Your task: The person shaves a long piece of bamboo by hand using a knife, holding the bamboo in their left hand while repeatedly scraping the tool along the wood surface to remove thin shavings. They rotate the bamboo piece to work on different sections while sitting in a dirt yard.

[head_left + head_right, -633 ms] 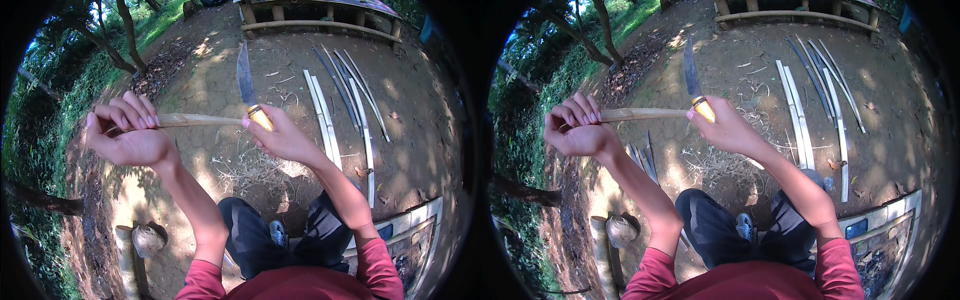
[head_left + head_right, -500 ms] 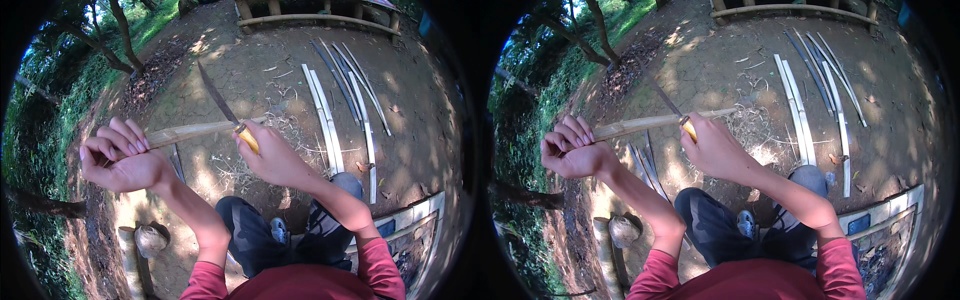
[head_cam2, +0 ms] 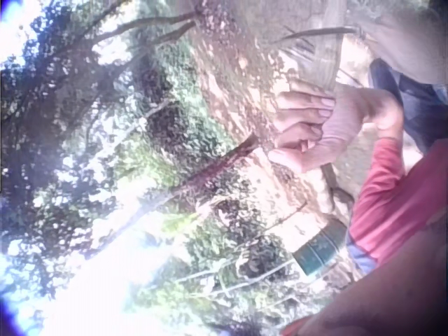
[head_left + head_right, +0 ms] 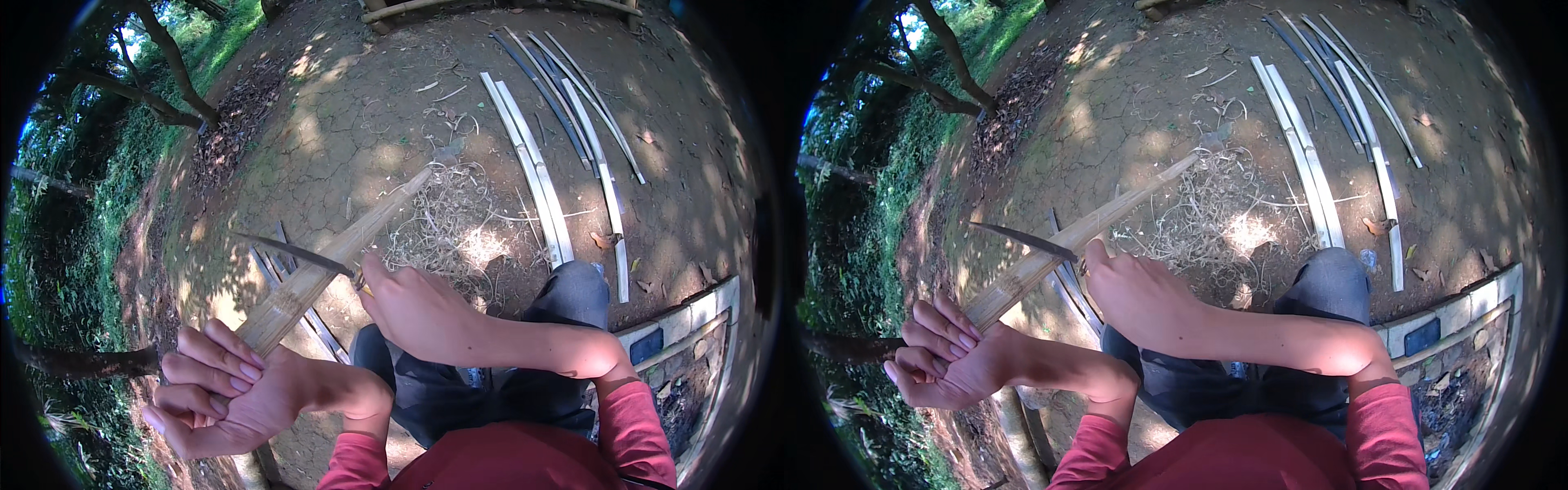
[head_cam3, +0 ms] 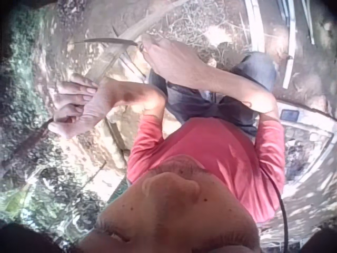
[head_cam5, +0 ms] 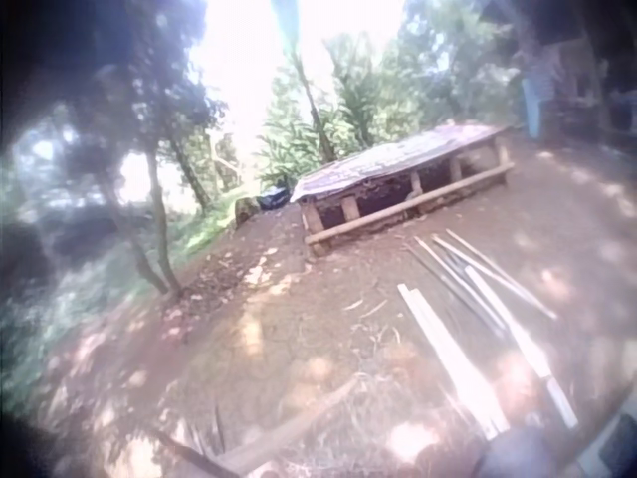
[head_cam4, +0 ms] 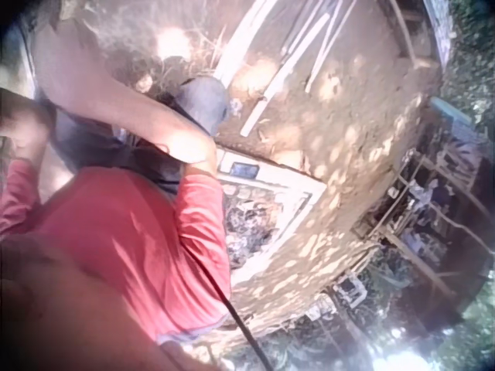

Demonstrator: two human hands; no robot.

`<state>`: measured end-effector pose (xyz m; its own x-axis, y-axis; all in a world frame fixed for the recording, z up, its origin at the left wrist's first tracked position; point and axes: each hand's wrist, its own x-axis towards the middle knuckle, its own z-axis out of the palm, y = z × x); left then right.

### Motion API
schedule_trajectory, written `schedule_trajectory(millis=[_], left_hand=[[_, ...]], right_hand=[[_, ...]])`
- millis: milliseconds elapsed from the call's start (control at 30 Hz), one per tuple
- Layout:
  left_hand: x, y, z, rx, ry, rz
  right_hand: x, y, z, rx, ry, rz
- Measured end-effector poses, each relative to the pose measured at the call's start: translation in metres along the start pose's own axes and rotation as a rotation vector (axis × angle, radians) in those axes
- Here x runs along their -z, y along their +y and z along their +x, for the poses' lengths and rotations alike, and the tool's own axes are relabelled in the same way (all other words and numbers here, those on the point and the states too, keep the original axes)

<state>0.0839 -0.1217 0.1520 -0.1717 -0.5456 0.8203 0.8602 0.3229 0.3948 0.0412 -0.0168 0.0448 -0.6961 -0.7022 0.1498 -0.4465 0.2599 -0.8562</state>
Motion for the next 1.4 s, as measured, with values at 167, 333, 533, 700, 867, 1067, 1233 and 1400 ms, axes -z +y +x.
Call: schedule_trajectory(millis=[167, 333, 533, 700, 867, 1067, 1233, 1400], left_hand=[[-0.014, -0.003, -0.016, -0.197, 0.217, 0.265], [-0.022, -0.008, -0.013, -0.225, 0.267, 0.252], [-0.014, -0.005, -0.017, -0.131, 0.197, 0.086], [-0.014, -0.006, -0.012, -0.142, 0.231, 0.110], [-0.006, -0.001, -0.014, -0.128, 0.141, 0.086], [-0.016, 0.000, -0.024, -0.118, 0.091, 0.021], [-0.026, 0.002, -0.027, -0.110, 0.057, 0.012], [-0.022, 0.010, -0.027, -0.061, 0.086, -0.020]], right_hand=[[-0.009, 0.044, 0.008, -0.113, 0.065, 0.024], [0.000, 0.005, -0.011, -0.013, 0.056, 0.161], [-0.012, 0.056, 0.001, -0.171, 0.047, 0.129], [0.017, 0.018, -0.007, -0.164, -0.055, 0.255], [0.017, 0.012, -0.023, -0.014, -0.059, 0.294], [0.003, 0.007, -0.033, 0.136, 0.121, 0.164], [0.013, -0.002, -0.040, 0.059, -0.030, 0.161], [0.014, 0.004, -0.040, 0.001, -0.030, 0.096]])
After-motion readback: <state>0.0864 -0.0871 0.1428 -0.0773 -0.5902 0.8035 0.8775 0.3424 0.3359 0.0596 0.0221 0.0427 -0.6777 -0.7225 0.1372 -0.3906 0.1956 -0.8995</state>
